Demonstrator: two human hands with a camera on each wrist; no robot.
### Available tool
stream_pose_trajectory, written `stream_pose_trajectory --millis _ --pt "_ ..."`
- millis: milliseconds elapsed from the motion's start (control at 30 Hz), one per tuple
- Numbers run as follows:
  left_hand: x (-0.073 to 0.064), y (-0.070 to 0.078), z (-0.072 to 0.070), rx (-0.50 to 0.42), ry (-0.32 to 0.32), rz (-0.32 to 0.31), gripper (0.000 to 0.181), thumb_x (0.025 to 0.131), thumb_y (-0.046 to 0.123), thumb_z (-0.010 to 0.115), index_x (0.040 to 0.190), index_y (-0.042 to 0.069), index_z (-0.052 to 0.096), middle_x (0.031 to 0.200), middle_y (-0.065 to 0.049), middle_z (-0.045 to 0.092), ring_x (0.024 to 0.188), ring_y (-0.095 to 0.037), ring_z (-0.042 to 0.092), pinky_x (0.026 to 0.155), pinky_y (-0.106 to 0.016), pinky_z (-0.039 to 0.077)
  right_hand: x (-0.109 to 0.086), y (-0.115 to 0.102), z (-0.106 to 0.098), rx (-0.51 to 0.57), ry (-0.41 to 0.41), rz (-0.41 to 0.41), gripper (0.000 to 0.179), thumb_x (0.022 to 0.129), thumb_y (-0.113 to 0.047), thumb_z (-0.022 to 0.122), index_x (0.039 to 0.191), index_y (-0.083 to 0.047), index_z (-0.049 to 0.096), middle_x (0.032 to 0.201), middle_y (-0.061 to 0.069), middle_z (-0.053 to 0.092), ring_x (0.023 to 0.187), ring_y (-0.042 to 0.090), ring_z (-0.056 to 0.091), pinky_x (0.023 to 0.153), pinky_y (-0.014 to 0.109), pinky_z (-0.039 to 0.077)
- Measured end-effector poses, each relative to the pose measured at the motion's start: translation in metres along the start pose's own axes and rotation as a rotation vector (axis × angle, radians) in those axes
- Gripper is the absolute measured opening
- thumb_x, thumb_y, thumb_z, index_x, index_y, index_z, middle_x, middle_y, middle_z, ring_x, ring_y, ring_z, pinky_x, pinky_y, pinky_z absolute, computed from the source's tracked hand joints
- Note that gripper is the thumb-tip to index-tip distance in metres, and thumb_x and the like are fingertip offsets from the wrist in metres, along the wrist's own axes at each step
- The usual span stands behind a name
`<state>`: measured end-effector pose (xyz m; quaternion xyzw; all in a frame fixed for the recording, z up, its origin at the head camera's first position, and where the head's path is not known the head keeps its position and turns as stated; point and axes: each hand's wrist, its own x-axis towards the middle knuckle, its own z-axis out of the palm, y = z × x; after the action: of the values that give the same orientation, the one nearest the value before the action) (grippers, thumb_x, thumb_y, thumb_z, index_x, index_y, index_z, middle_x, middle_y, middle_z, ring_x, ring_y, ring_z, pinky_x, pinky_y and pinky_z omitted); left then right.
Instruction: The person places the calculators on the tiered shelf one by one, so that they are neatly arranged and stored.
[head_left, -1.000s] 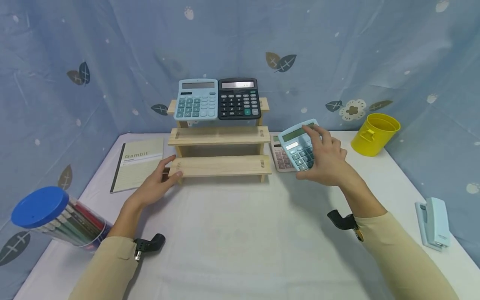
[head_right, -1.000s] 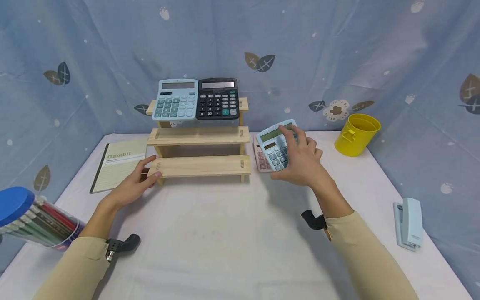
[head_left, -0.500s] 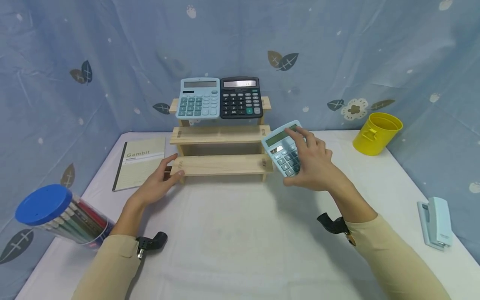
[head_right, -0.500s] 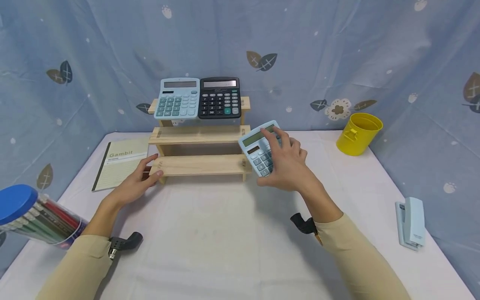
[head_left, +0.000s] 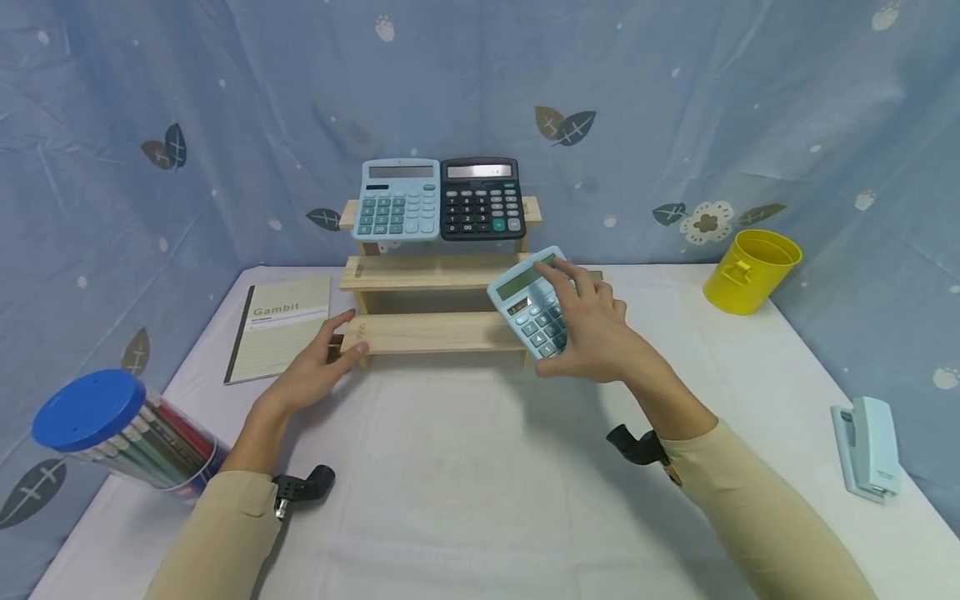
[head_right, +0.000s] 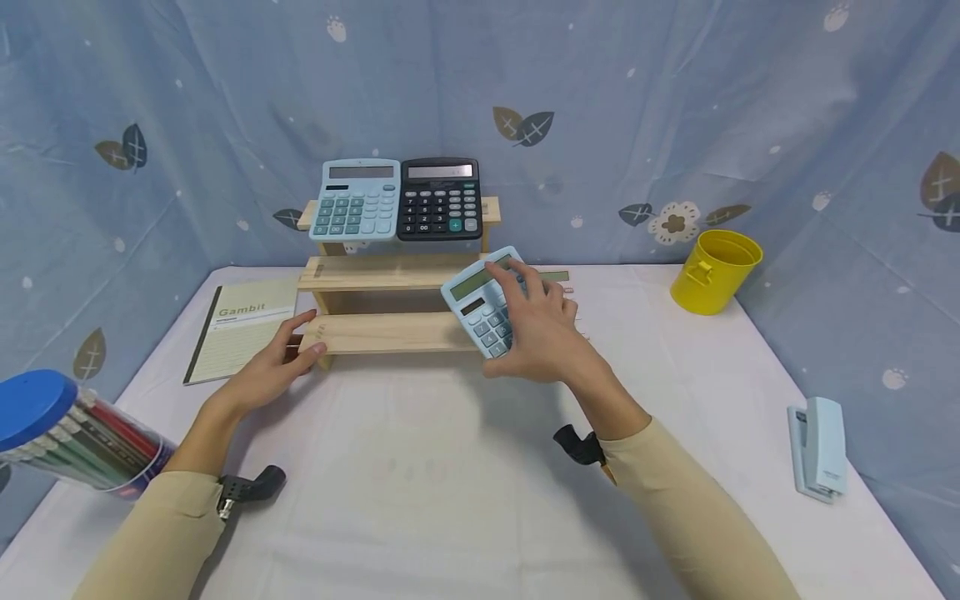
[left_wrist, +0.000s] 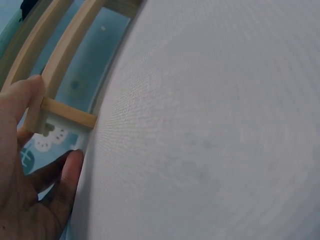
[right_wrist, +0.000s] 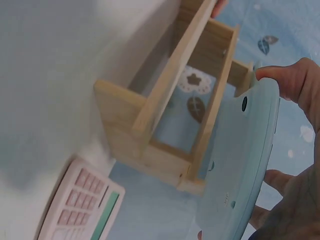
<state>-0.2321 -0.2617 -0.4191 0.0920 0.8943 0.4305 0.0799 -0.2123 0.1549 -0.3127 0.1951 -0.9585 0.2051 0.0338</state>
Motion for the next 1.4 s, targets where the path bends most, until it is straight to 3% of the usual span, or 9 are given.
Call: stream_pose_trajectory --millis 400,833,1067,1400 --pt "0.002 -0.002 -0.001 -0.021 -0.005 -0.001 0.078 0.107 0.042 0.052 0.167 0.023 0.006 0.15 -0.029 0.044 0.133 -0.043 0.05 0.104 -0.056 0.043 0.013 -0.02 0.013 0.044 -0.02 -0.045 0.12 0.061 -0.035 0.087 0.162 -0.03 0.022 0.169 0.01 0.014 0.136 0.05 0.03 0.097 0.064 0.031" --pt "0.004 0.0 0.0 -0.007 0.006 -0.017 0.079 0.107 0.044 0.052 0.167 0.024 0.005 0.152 -0.031 0.041 0.135 -0.045 0.048 0.106 -0.059 0.042 0.039 -0.046 0.02 0.054 -0.049 -0.06 0.12 0.063 -0.039 0.085 0.163 -0.028 0.02 0.169 0.011 0.015 0.137 0.048 0.033 0.102 0.063 0.034" --pt "0.003 0.003 -0.001 -0.005 0.006 -0.01 0.079 0.107 0.045 0.052 0.167 0.023 0.006 0.152 -0.03 0.042 0.135 -0.045 0.048 0.105 -0.059 0.042 0.055 -0.05 0.027 0.073 -0.044 -0.036 0.115 0.064 -0.037 0.086 0.161 -0.028 0.026 0.169 0.008 0.015 0.135 0.045 0.034 0.106 0.06 0.03" --pt "0.001 0.001 -0.001 -0.013 0.005 -0.009 0.08 0.105 0.053 0.052 0.166 0.029 0.007 0.151 -0.027 0.044 0.134 -0.042 0.049 0.105 -0.057 0.042 0.071 -0.062 0.032 0.059 -0.049 0.008 0.109 0.067 -0.039 0.086 0.161 -0.027 0.032 0.17 0.01 0.014 0.149 0.048 0.022 0.114 0.064 0.026"
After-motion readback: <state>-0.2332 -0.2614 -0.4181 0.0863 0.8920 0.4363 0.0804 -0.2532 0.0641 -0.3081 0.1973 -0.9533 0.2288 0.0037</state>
